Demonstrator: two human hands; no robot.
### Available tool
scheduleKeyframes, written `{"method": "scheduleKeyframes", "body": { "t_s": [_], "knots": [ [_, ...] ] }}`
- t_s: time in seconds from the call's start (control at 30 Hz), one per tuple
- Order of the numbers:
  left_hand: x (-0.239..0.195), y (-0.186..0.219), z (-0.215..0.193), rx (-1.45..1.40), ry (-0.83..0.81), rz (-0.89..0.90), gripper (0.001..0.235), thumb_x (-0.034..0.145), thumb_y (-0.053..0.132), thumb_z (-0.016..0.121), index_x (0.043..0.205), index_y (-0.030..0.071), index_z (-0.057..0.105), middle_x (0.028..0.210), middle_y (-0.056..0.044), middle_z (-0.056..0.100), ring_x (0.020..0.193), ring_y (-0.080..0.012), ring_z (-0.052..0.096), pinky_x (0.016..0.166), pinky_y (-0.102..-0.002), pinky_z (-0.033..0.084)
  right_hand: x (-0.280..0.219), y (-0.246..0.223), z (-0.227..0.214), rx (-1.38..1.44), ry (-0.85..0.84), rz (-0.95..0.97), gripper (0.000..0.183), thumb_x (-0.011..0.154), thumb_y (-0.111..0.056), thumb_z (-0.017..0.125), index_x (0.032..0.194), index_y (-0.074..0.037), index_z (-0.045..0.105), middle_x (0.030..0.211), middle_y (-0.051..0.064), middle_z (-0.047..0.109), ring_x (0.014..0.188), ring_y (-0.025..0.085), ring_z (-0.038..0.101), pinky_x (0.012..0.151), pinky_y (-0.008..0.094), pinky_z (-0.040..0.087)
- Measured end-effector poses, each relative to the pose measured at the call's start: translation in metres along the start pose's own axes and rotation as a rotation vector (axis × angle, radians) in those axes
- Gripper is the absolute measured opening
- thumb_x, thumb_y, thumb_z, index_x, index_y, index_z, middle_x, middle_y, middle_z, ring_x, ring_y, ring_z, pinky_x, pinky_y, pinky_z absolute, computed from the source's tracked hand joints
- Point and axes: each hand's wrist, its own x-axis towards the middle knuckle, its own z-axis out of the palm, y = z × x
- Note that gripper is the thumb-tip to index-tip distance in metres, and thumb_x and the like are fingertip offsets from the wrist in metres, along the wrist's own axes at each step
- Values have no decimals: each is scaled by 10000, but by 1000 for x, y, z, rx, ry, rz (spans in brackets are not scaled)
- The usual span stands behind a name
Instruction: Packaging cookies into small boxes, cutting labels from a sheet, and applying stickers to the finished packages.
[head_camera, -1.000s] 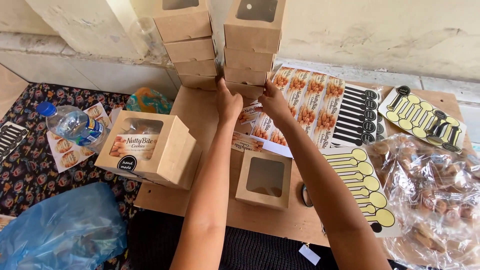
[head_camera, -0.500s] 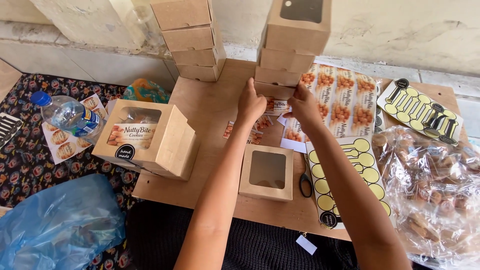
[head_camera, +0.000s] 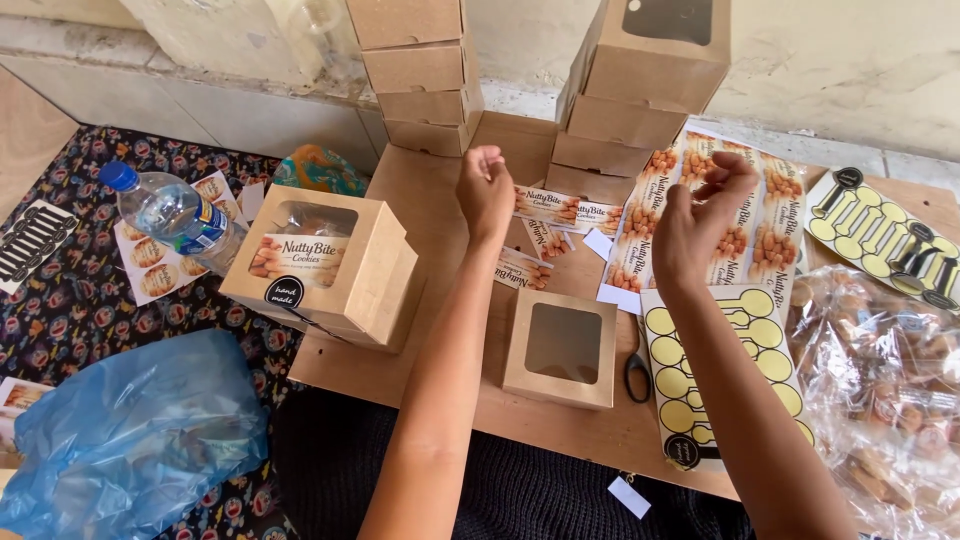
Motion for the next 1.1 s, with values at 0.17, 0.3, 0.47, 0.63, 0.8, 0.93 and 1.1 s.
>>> {"method": "scheduleKeyframes", "body": {
  "t_s": [0.17,0.3,0.47,0.63,0.8,0.93,1.1],
  "knots": [
    [29,-21,-8,-221,269,110,385,910,33,507,1287,83,570,1162,-199,667,1111,-357,668,965,-461,539,-26,-46,28,101,-242,-347,333,924,157,490,1167,-72,501,1039,113,490,885,255,503,730,345,432],
    [86,-62,6,-237,563,123,574,881,33,497,1449,104,459,1386,-217,523,1301,-421,559,1101,-527,482,-27,-71,75,136,-704,-81,380,1018,-55,490,1395,-25,518,1289,245,604,1222,416,608,958,524,559],
    [131,-77,1,-198,649,118,508,1019,147,472,1527,126,450,1501,-205,457,1439,-382,410,1235,-468,304,-4,-3,159,95,-876,125,630,990,-183,465,1593,-87,314,1547,263,441,1419,400,459,1160,545,394],
    [153,-80,1,-278,628,14,459,1076,255,462,1533,212,474,1563,-121,455,1502,-272,371,1287,-397,254,11,32,217,103,-904,183,697,948,-92,444,1611,6,253,1602,331,325,1503,450,300,1243,576,228],
    [153,-81,7,-350,588,-23,421,1089,310,445,1497,266,535,1512,-95,523,1451,-290,447,1247,-424,303,7,-2,211,217,-917,308,747,931,-28,398,1646,-80,187,1657,300,231,1530,447,218,1221,586,274],
    [147,-68,4,-324,581,-73,393,1082,355,440,1445,291,578,1454,-91,570,1407,-292,498,1221,-431,340,5,-8,211,271,-944,384,788,929,-32,393,1658,-135,113,1670,285,213,1527,453,226,1194,554,342],
    [125,-54,7,-332,581,-25,407,1075,316,450,1443,188,570,1425,-166,567,1383,-356,509,1213,-468,343,-2,17,218,251,-969,416,850,949,-12,399,1661,-210,-21,1712,209,151,1549,430,171,1162,549,383]
  ]
}}
